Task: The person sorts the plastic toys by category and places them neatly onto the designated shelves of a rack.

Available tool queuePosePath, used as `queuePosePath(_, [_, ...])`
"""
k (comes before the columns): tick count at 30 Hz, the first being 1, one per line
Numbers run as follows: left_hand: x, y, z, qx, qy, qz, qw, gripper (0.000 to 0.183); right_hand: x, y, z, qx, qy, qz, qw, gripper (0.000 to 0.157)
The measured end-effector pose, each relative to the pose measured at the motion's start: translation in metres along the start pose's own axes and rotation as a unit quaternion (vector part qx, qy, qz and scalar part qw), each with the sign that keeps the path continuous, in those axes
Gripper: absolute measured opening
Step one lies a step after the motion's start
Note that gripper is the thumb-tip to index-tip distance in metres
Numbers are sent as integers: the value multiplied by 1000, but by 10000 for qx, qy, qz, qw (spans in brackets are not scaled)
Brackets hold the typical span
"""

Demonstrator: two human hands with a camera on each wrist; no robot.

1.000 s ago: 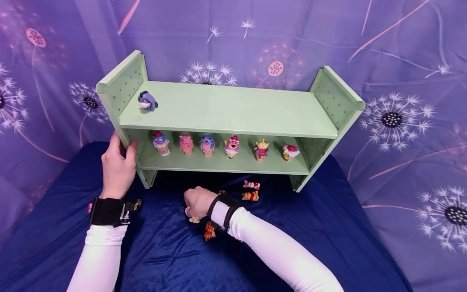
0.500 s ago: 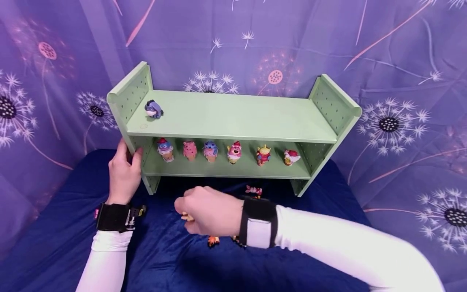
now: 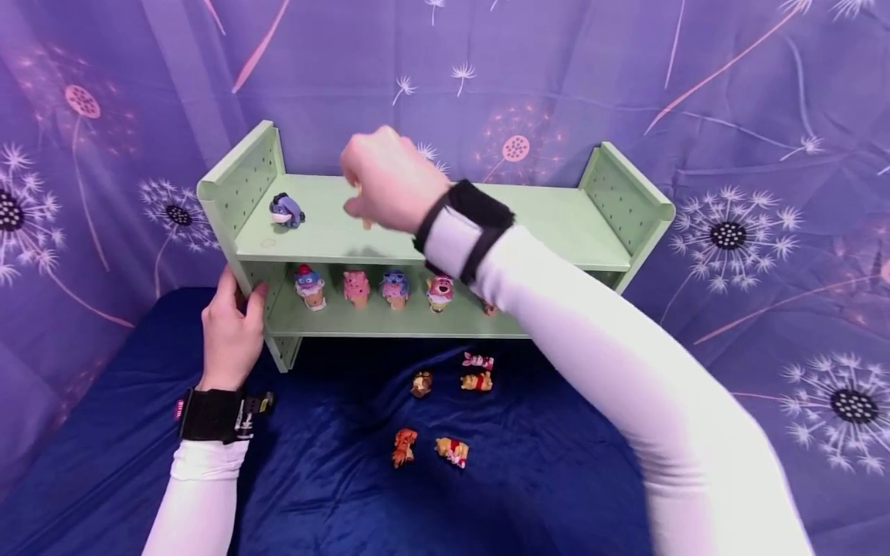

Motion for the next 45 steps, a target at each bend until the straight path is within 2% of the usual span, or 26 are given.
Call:
queuePosePath(4, [-1,-2,-1,-45,-10,11,10000,48,4,2,-31,198,-732,-175,9970,21])
queuePosePath(7, [-1,-2,-2,-20,-41,12,10000,48,2,1,-50,315,-1160,-24,9927,23])
queuePosePath(14, [-1,2,0,37,-42,-13,10000,48,-3,-15,-77,195,-1691,-270,9850,20])
queuePosePath(22, [1,6,-2,73,-80,-55,9999,48,-11,-24,-84,35,-1588,-256,9870,18])
queuePosePath(28, [0,5,-2,16,-98,-72,9999,48,-6,-30,-83,-135,-1568,-128,9875,21])
queuePosePath(35, [-1,4,2,58,-84,-67,9999,46,-5,-32,-81,-476,-1520,-463,9861,21])
queuePosePath(39, [0,4,1,40,-104,-78,9999,47,-6,-32,-79,-497,-1445,-462,9872,21])
queuePosePath(45, [2,3,1,5,-86,-84,9999,50,-4,-29,-72,-555,-1409,-268,9881,41])
Point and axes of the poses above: each hand's wrist, its own z-axis away from the middle knuckle, its own y-axis out of the back of the hand, x = y × z, the point moved 1 cm from there along -z, towards the middle knuckle, and after that the axes turned 14 degrees about -x, right-handed, at the moved point
